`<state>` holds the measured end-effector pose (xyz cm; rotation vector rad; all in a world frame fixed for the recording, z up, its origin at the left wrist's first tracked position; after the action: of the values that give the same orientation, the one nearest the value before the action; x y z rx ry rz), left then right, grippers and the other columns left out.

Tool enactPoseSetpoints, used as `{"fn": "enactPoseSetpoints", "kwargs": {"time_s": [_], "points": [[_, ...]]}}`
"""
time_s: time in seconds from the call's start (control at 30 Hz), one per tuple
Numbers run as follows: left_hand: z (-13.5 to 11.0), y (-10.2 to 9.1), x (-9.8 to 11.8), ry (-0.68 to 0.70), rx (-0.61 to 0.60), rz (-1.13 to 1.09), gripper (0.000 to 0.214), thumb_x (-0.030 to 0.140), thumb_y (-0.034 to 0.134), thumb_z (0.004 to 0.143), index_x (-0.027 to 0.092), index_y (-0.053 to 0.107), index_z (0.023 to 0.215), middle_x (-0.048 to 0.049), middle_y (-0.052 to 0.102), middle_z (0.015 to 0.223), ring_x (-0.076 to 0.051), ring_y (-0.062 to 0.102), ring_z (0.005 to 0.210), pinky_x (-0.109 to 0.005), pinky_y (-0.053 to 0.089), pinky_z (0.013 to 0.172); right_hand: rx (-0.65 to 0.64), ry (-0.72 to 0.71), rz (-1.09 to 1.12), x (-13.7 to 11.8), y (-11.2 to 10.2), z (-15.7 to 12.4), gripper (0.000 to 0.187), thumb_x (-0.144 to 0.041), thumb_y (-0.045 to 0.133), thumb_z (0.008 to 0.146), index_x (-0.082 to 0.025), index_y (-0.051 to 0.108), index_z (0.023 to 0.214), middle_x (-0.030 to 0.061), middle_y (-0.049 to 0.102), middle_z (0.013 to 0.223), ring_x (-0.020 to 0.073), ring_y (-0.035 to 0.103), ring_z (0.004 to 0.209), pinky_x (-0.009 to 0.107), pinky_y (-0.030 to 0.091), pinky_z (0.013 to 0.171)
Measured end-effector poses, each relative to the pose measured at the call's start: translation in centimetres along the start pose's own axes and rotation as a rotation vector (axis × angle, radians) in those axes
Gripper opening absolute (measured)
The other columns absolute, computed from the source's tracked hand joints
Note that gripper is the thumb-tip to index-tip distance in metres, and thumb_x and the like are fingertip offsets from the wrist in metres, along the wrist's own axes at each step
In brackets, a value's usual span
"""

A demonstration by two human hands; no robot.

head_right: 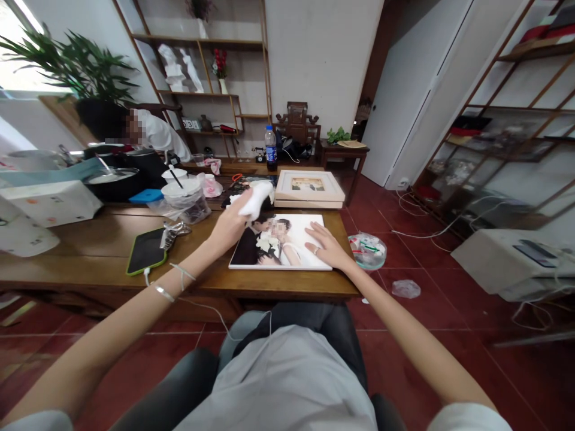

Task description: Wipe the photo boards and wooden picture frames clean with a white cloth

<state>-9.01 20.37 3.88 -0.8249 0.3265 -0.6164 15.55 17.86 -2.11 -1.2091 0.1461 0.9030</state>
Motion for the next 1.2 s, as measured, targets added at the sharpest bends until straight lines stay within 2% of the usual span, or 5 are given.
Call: {"fn": "enactPoseSetpoints", "kwargs": {"time_s": [0.27, 0.4, 0.73, 0.97, 1.2], "points": [[-1.5, 3.2, -0.3, 0.092, -0.300, -0.008, 0.038, 0.003, 0.040, 0.077, 0.010, 0.063, 0.107, -0.0160, 0.039, 0.142, -0.026, 0.040, 0.129, -0.043, 0.038, 0.102, 0.007, -0.010, -0.015, 0.1, 0.0, 0.0, 0.048, -0.043, 0.055, 0.084, -0.023, 0.055, 0.127, 0.0086, 0.041, 0.143, 0.0246, 0.031, 0.134, 0.045, 0.023, 0.111], [-1.2, 3.5, -0.1, 0.013, -0.313, 0.028, 0.020, 0.016, 0.048, 0.080, 0.015, 0.067, 0.086, -0.0125, 0.035, 0.145, -0.032, 0.042, 0.125, -0.050, 0.042, 0.092, 0.003, -0.003, -0.018, 0.1, 0.0, 0.0, 0.047, -0.040, 0.056, 0.083, -0.023, 0.055, 0.127, 0.0081, 0.040, 0.143, 0.0234, 0.030, 0.135, 0.044, 0.023, 0.112], [-1.6, 4.7, 0.0, 0.007, -0.297, -0.043, 0.024, 0.022, 0.045, 0.087, 0.012, 0.067, 0.089, -0.0162, 0.034, 0.145, -0.029, 0.035, 0.132, -0.047, 0.033, 0.104, 0.104, 0.116, 0.087, 0.3, -0.6, 0.4, 0.041, -0.038, 0.059, 0.080, -0.023, 0.062, 0.118, 0.0087, 0.051, 0.134, 0.0233, 0.041, 0.129, 0.043, 0.028, 0.110], [-0.9, 4.4, -0.1, -0.028, -0.246, -0.055, 0.031, 0.034, 0.047, 0.088, 0.012, 0.068, 0.078, -0.0186, 0.055, 0.127, -0.028, 0.047, 0.123, -0.041, 0.041, 0.098, 0.118, 0.105, 0.071, 0.2, -0.5, 0.2, 0.040, -0.037, 0.059, 0.080, -0.023, 0.062, 0.117, 0.0084, 0.052, 0.133, 0.0232, 0.042, 0.128, 0.043, 0.030, 0.109], [-0.2, 4.6, 0.2, -0.006, -0.303, 0.032, 0.020, 0.018, 0.051, 0.080, 0.013, 0.068, 0.092, -0.0159, 0.048, 0.135, -0.027, 0.043, 0.126, -0.041, 0.040, 0.098, 0.116, 0.103, 0.057, -0.4, -0.7, 0.1, 0.040, -0.039, 0.059, 0.080, -0.024, 0.062, 0.118, 0.0081, 0.051, 0.134, 0.0243, 0.041, 0.128, 0.044, 0.029, 0.109]]}}
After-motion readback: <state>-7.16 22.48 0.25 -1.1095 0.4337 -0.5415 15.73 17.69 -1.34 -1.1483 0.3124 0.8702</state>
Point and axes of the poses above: each hand's wrist, its own z-axis towards the middle knuckle, its own y-axis out of the palm, x = y × z, the point moved 7 cm from there along z, towards the middle knuckle
